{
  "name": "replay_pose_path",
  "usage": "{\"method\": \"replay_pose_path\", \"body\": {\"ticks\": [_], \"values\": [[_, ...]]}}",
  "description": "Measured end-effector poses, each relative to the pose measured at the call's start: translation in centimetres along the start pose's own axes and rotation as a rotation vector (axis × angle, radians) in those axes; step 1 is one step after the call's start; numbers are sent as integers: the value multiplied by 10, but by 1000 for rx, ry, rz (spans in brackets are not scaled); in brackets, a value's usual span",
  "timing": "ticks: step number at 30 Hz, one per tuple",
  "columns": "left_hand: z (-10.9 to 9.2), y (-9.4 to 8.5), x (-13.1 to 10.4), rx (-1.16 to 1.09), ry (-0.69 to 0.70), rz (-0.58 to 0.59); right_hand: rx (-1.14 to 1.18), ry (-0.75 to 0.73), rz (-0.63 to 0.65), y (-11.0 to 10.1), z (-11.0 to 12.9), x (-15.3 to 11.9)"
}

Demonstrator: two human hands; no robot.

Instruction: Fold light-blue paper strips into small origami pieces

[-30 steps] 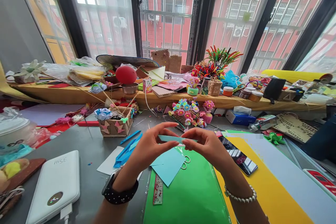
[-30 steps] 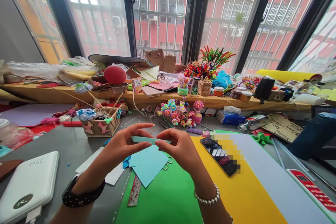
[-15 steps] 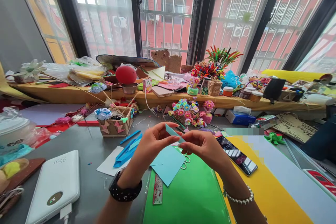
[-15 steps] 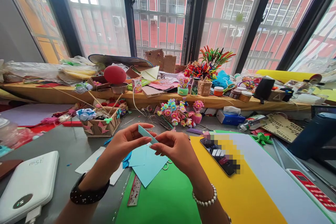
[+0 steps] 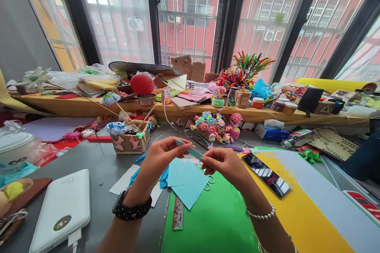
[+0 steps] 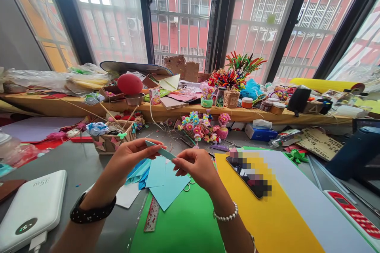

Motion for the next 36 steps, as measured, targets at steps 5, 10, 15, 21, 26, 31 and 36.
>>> {"method": "replay_pose_path", "body": {"ticks": [5,10,15,21,26,31,36], "values": [[15,-17,12,16,-149,16,14,25,21,5,-15,9],[22,-17,16,95,-154,47,46,46,64,15,-28,15],[26,-1,16,115,-75,248,56,64,113,23,-34,16],[23,-2,13,101,-43,233,77,90,118,23,-33,15],[15,-5,9,121,-45,155,49,104,97,20,-31,15],[12,-29,13,136,-23,-96,-30,71,23,6,-31,18],[25,-61,19,561,-80,-251,-148,19,-54,-6,-27,16]]}}
Point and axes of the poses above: each hand's wrist, its own x-axis towards the middle knuckle, its own y-axis out of the palm, z = x × y, the point moved 3 cm from there along x, towards the middle knuckle, and after that the axes turned 1 degree about x, right-handed, at the moved point
